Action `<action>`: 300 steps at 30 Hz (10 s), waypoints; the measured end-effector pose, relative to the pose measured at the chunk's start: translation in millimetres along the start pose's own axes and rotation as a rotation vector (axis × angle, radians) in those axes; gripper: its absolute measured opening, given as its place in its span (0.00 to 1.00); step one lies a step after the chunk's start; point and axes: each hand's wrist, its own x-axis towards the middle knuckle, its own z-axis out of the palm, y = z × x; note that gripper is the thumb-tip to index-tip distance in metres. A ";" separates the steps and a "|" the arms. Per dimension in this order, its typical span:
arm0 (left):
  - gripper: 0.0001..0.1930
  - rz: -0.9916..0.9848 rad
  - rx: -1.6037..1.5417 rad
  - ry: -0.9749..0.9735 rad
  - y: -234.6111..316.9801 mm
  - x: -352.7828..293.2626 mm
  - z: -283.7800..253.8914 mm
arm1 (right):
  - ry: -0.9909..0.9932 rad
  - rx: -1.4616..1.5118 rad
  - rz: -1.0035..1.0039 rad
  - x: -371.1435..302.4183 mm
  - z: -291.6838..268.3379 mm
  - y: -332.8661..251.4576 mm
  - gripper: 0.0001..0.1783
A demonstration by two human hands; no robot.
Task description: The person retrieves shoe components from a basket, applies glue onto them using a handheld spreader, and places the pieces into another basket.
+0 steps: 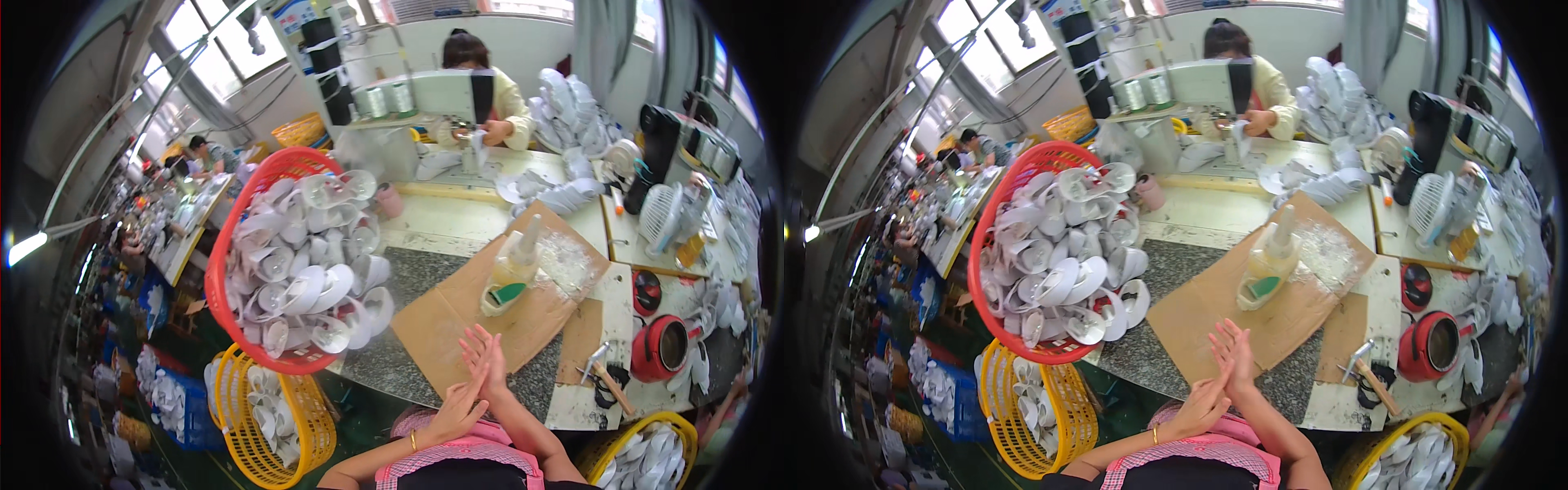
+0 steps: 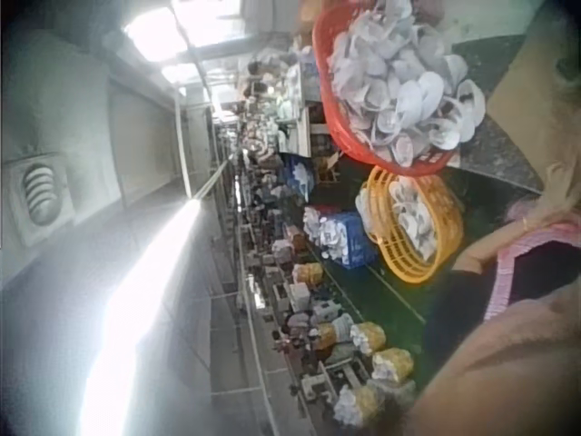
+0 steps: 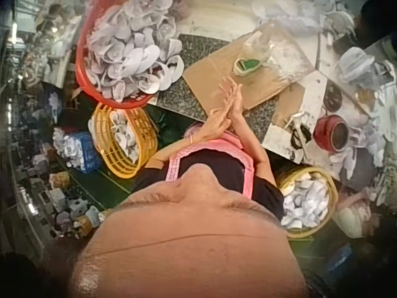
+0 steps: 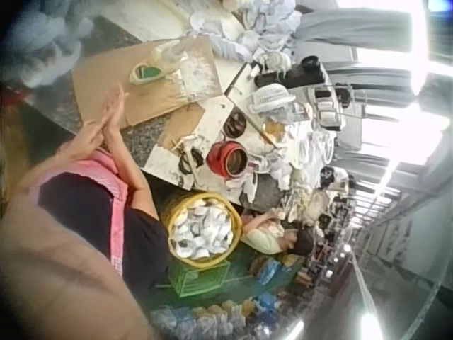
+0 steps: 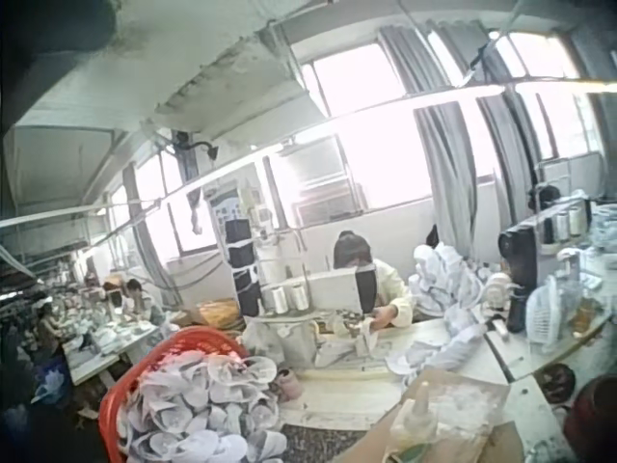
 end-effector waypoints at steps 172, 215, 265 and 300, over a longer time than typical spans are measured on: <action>0.27 0.026 -0.277 0.864 -117.5 -131.1 -56.4 | -0.650 0.080 0.490 1.5 133.9 143.2 0.19; 0.44 0.214 -1.566 0.521 -48.5 -99.7 -102.4 | -0.736 0.126 0.264 -14.1 110.4 132.1 0.11; 0.34 -0.269 -1.008 1.098 -163.2 -166.4 -94.8 | -0.757 -1.187 -0.735 89.0 239.9 102.1 0.09; 0.44 -0.281 -1.386 0.261 -144.1 -165.3 -183.3 | -0.708 -1.231 -0.990 -15.0 218.2 60.3 0.10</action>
